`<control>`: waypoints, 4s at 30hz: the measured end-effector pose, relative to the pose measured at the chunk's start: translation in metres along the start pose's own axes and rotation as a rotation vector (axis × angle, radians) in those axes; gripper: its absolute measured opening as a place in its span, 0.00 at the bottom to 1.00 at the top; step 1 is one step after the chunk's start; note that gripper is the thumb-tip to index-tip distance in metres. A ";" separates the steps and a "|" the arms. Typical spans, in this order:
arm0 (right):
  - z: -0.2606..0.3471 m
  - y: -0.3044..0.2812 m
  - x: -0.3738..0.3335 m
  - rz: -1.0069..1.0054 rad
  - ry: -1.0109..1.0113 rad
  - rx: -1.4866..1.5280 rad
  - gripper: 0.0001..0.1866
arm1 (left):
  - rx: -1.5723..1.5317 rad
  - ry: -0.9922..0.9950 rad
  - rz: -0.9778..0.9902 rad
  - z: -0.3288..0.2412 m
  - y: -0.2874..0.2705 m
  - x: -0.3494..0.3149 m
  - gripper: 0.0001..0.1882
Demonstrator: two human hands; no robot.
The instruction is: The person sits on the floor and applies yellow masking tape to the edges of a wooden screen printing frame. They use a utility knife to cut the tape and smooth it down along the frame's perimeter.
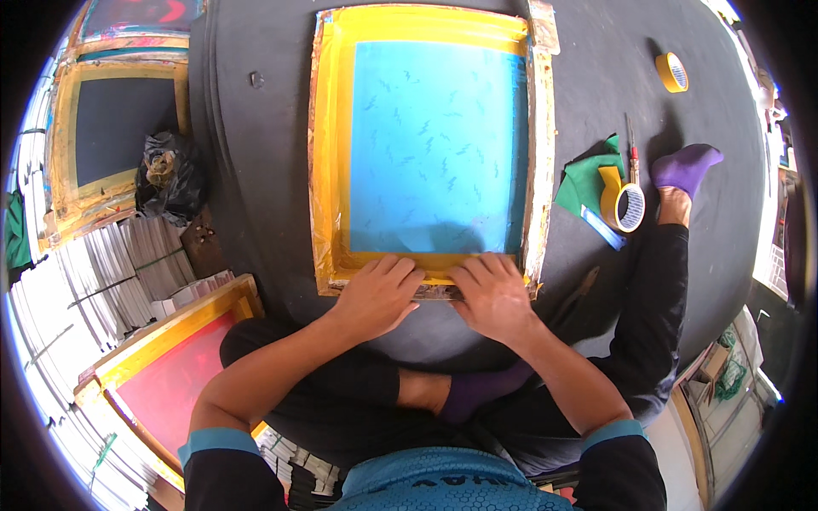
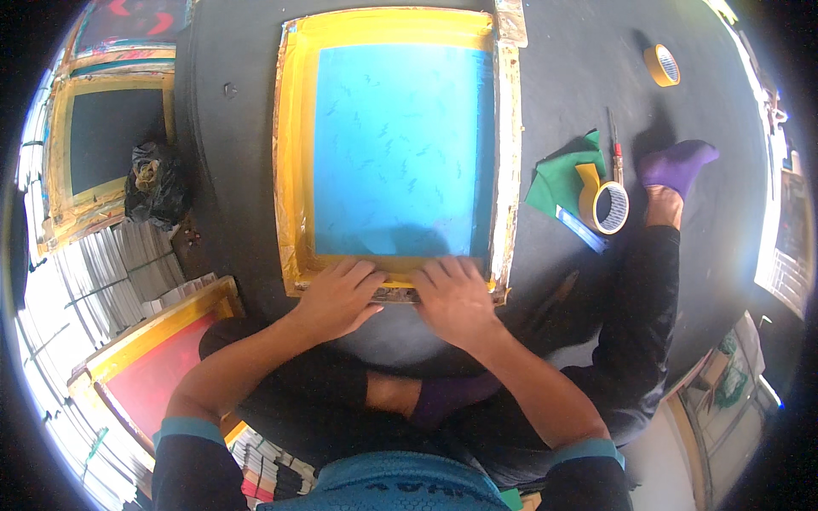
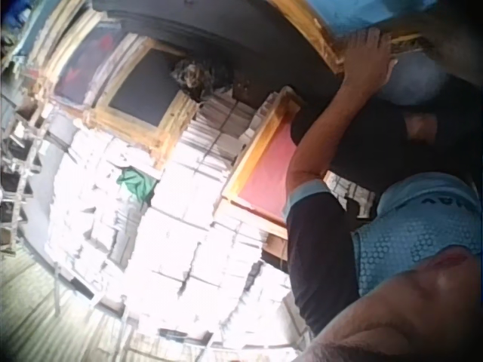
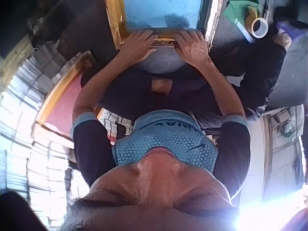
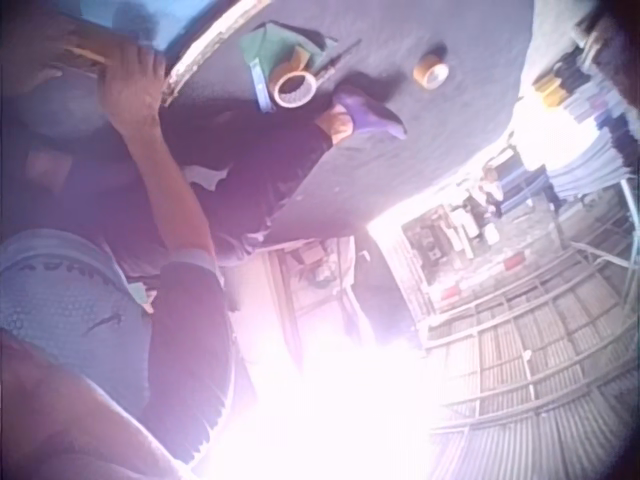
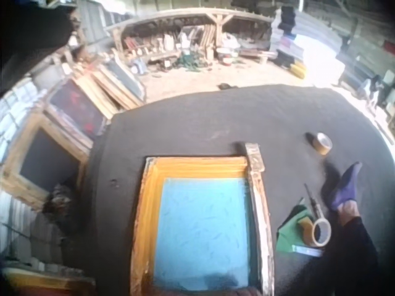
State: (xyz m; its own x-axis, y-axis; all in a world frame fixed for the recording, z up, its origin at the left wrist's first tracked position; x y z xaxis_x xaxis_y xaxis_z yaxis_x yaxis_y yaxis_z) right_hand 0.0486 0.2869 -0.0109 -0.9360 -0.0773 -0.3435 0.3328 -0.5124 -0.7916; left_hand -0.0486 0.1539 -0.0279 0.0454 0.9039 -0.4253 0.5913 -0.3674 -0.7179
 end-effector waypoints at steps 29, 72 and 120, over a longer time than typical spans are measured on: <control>-0.007 0.003 0.003 0.130 0.128 -0.065 0.19 | 0.074 -0.074 -0.014 0.018 -0.007 -0.011 0.25; -0.052 -0.021 -0.101 -0.348 -0.030 -0.149 0.12 | 0.379 0.013 -0.349 0.021 -0.019 -0.091 0.13; 0.005 0.052 -0.080 0.007 0.165 -0.344 0.44 | 0.138 -0.393 -0.275 -0.070 0.065 -0.017 0.49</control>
State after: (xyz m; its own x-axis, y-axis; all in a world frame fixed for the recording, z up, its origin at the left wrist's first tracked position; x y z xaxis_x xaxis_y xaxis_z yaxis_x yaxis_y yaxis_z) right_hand 0.1406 0.2616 -0.0221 -0.9118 0.0733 -0.4040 0.3845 -0.1928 -0.9028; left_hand 0.0452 0.1300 -0.0286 -0.4199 0.8302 -0.3666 0.4259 -0.1765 -0.8874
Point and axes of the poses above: each hand's wrist, its own x-axis towards the middle knuckle, its own y-axis out of the palm, z = x × y, the point moved 7 cm from there along x, towards the middle knuckle, and after that the axes turned 15 degrees about z, right-handed, at the moved point
